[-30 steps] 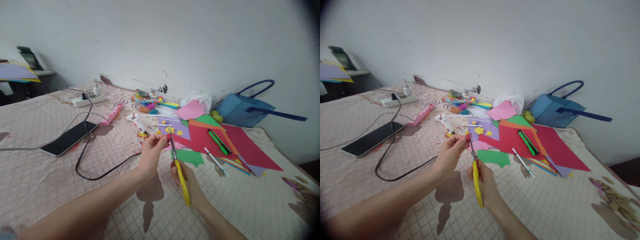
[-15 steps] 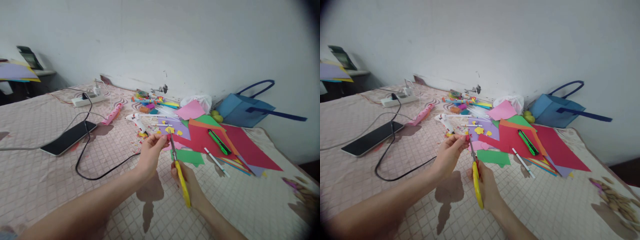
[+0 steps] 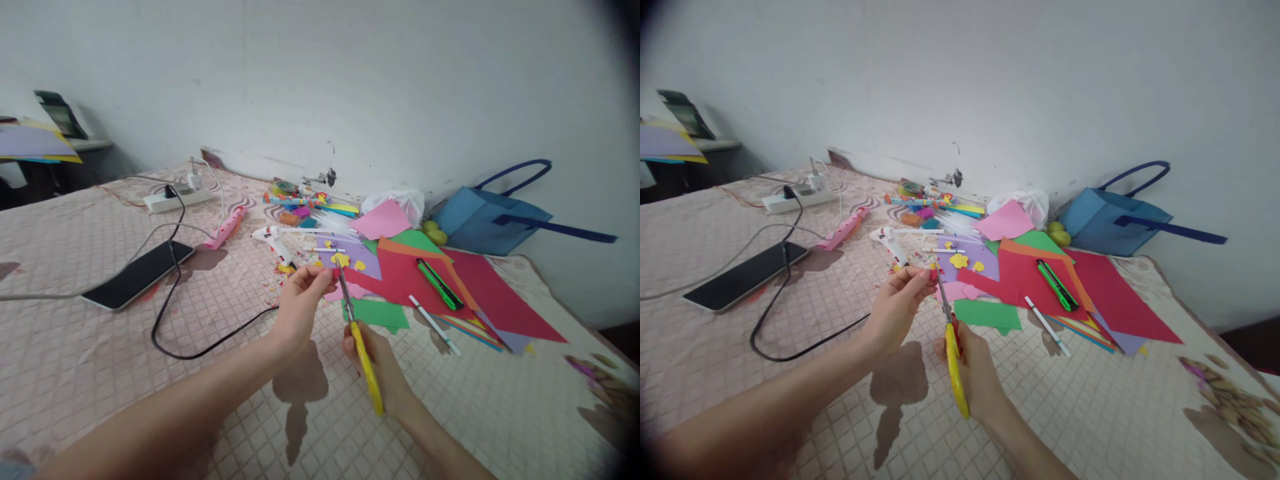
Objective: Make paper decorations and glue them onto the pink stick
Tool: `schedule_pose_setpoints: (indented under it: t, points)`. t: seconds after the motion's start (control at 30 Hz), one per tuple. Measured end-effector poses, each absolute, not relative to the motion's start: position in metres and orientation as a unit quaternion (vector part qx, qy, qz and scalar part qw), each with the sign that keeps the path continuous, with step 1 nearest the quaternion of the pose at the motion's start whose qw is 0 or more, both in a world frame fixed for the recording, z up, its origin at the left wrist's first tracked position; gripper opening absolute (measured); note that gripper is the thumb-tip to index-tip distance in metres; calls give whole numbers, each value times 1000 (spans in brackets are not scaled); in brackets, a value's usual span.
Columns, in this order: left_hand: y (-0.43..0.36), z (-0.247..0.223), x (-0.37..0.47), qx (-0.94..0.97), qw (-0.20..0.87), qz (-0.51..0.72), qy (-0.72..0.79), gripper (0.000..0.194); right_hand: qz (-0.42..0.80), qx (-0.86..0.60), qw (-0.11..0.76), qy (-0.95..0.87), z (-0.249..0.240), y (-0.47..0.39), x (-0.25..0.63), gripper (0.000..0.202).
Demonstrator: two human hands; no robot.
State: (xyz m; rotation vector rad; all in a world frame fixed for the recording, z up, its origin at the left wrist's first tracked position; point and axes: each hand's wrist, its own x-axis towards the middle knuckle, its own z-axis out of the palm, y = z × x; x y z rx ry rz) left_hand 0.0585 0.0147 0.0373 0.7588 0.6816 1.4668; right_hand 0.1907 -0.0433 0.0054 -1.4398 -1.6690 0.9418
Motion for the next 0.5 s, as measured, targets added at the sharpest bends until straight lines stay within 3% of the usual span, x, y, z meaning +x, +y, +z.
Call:
schedule_pose_setpoints:
  t: [0.5]
  points:
    - [18, 39, 54, 320, 631, 636, 307, 15, 399, -567, 342, -634, 14, -44, 189, 27]
